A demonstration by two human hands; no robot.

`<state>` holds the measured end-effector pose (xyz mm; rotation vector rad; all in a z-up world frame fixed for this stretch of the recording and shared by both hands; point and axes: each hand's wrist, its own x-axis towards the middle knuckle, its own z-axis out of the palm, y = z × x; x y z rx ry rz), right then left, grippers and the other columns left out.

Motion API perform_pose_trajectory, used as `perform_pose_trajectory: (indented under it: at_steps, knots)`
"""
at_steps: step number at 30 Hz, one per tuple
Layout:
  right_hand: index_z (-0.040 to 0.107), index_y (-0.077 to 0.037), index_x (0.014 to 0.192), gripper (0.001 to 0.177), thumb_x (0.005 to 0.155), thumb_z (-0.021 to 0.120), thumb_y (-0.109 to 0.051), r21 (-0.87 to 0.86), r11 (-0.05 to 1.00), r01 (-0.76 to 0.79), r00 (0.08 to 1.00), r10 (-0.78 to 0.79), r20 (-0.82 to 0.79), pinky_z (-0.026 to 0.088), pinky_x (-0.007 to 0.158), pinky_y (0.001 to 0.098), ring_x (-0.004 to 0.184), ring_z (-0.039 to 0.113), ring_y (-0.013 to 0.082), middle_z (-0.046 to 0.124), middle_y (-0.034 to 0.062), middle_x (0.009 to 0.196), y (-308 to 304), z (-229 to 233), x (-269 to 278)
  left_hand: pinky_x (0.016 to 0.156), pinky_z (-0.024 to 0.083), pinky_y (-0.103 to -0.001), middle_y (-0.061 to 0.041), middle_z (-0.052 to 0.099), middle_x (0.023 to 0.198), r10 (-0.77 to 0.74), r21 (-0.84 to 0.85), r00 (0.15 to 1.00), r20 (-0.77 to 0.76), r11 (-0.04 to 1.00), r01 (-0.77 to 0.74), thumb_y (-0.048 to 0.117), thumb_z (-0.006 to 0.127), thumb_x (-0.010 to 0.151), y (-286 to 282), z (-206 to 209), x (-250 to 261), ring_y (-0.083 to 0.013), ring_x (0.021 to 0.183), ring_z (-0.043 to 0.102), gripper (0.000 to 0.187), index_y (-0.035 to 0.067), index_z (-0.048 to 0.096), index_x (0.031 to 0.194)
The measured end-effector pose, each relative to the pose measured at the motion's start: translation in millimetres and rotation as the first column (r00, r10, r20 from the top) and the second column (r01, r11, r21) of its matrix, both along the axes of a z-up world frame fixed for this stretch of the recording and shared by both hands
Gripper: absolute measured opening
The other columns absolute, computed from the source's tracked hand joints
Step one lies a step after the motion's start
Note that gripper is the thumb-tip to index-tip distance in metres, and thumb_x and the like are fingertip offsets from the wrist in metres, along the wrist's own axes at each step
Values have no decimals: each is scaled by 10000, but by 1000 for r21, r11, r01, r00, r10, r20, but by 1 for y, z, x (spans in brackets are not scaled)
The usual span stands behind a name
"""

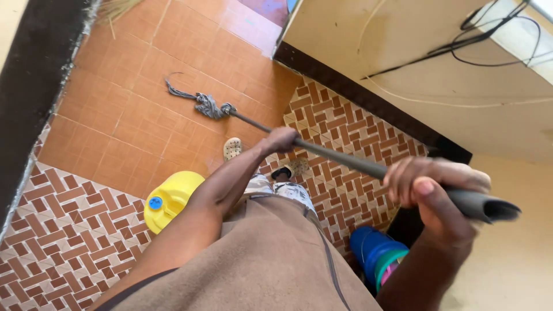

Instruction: Mopping a tiled floor using a long-handled mop and cleaning solutions.

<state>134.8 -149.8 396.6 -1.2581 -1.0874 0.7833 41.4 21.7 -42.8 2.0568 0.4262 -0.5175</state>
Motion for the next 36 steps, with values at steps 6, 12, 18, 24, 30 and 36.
perform_pose_trajectory:
  at_steps: [6, 12, 18, 24, 30, 36]
  knots:
    - [615, 29, 1019, 306, 1036, 766, -237, 206, 922, 328, 935, -348, 72, 575, 982, 474, 928, 708, 318, 676, 199, 936, 42, 6, -75, 682, 568, -400, -84, 687, 848, 491, 145, 809, 323, 819, -555, 261, 660, 1045, 68, 20, -20, -239, 769, 677, 170, 130, 685, 939]
    - [478, -7, 1345, 385, 1101, 734, -159, 268, 846, 461, 887, -444, -123, 570, 972, 494, 928, 705, 328, 681, 240, 952, 73, -19, -98, 775, 540, -450, -102, 711, 838, 580, 221, 581, 571, 573, -789, 246, 750, 893, 120, 32, -102, -307, 877, 674, 161, 107, 711, 823]
    - [493, -11, 1328, 437, 977, 705, -163, 125, 950, 287, 952, -267, -151, 575, 964, 464, 950, 680, 345, 671, 242, 993, 118, -3, -84, 731, 529, -486, -176, 648, 919, 659, 371, 610, 441, 485, -792, 217, 732, 933, 59, 47, -171, -353, 896, 624, 194, 54, 660, 858]
    - [546, -96, 687, 440, 1092, 559, -269, 157, 934, -320, 941, 332, -57, 582, 656, 403, 637, 671, 253, 643, 172, 760, 133, -17, -66, 769, 571, -412, -92, 645, 862, 604, 107, 777, 176, 773, -625, 203, 668, 948, 27, -25, -150, -219, 818, 629, 157, 101, 631, 835]
    - [473, -66, 610, 523, 1090, 589, -240, 41, 973, -226, 966, 230, -120, 320, 478, 296, 401, 326, 114, 366, 5, 479, 97, -20, -31, 687, 640, -341, -51, 686, 914, 610, -277, 789, 69, 772, -572, 312, 742, 909, 26, -53, -85, -176, 785, 666, 176, 160, 746, 823]
    - [444, -41, 676, 388, 1029, 563, -150, -117, 993, 15, 998, -22, -64, 330, 458, 319, 409, 310, 104, 357, -13, 517, 34, 24, -7, 734, 596, -373, -51, 737, 853, 356, -155, 927, 120, 929, -337, 296, 852, 838, -36, -32, 17, -202, 794, 715, 196, 121, 769, 865]
